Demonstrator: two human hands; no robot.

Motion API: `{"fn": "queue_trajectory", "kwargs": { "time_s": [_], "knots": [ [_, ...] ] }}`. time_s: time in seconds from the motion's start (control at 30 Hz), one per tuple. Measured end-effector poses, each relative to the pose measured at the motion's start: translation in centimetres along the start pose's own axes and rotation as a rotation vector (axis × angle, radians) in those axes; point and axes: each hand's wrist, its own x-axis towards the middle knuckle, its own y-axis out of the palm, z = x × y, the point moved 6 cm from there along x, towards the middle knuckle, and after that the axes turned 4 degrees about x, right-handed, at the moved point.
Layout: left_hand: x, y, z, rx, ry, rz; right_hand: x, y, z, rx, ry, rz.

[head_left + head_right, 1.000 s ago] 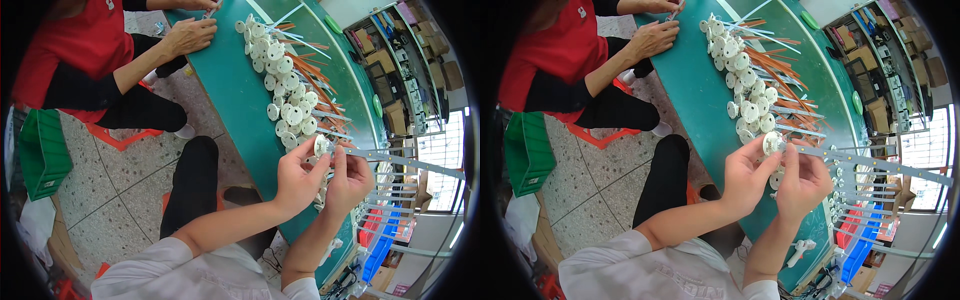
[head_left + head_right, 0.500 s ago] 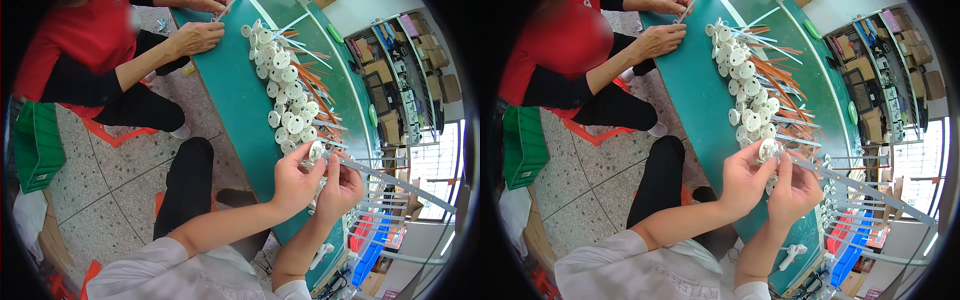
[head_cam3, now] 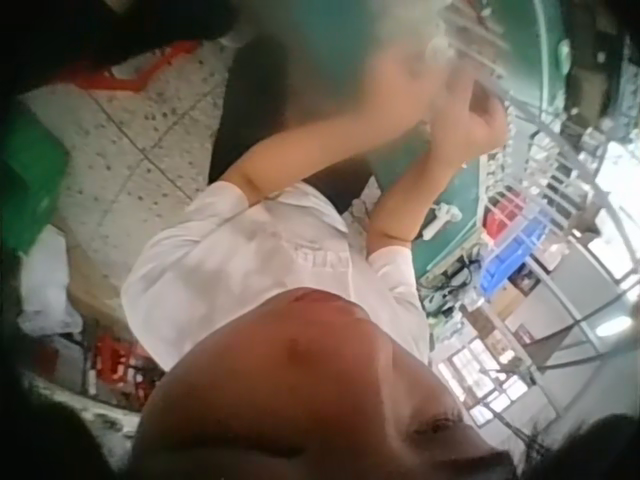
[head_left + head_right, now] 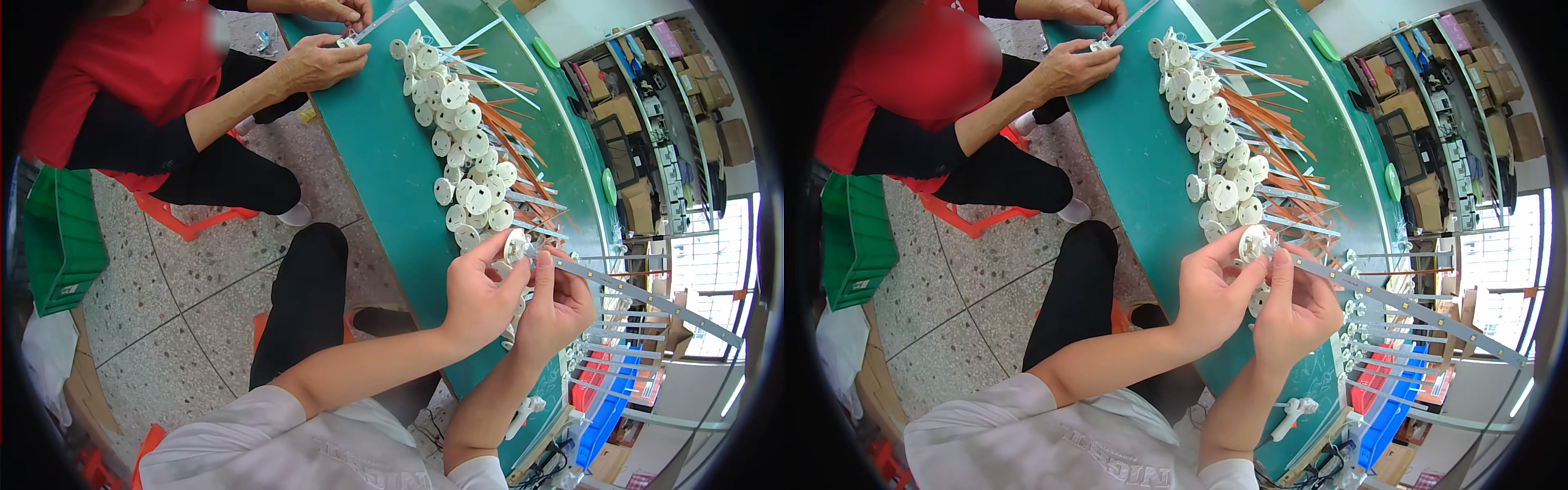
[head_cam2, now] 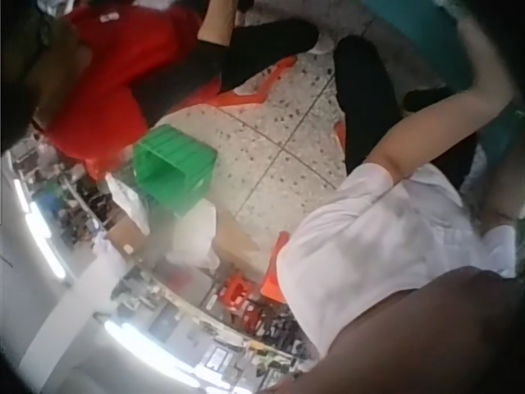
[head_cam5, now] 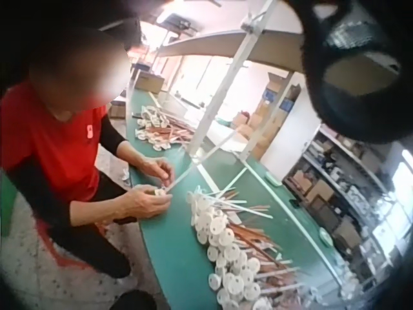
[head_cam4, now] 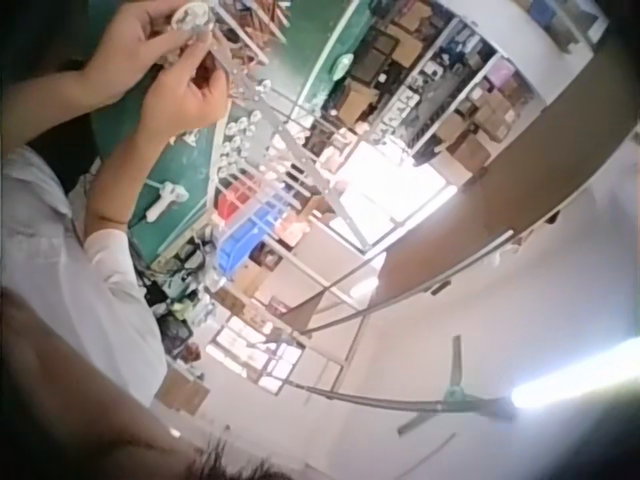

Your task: Glue LED light strips onto circular plastic bases using a hot glue gun.

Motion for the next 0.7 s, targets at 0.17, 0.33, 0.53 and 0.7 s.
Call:
{"fn": "queue_trajectory", "kwargs": {
  "time_s": [0.17, 0.33, 0.53, 0.7],
  "knots": [
    [0.13, 0.14, 0.01, 0.018, 0.013, -0.003, 0.08, -0.23, 0.01, -0.002, 0.003, -0.008],
    [0.28, 0.62, 0.22, -0.048, 0.018, 0.021, 0.01, -0.09, 0.19, -0.011, -0.025, -0.034],
    [0.23, 0.72, 0.30, -0.087, 0.009, 0.007, -0.33, 0.15, 0.34, -0.025, -0.041, -0.055],
    [0.31, 0.61, 0.43, -0.174, -0.078, 0.024, -0.41, 0.07, 0.50, -0.062, -0.056, -0.063]
  ]
}}
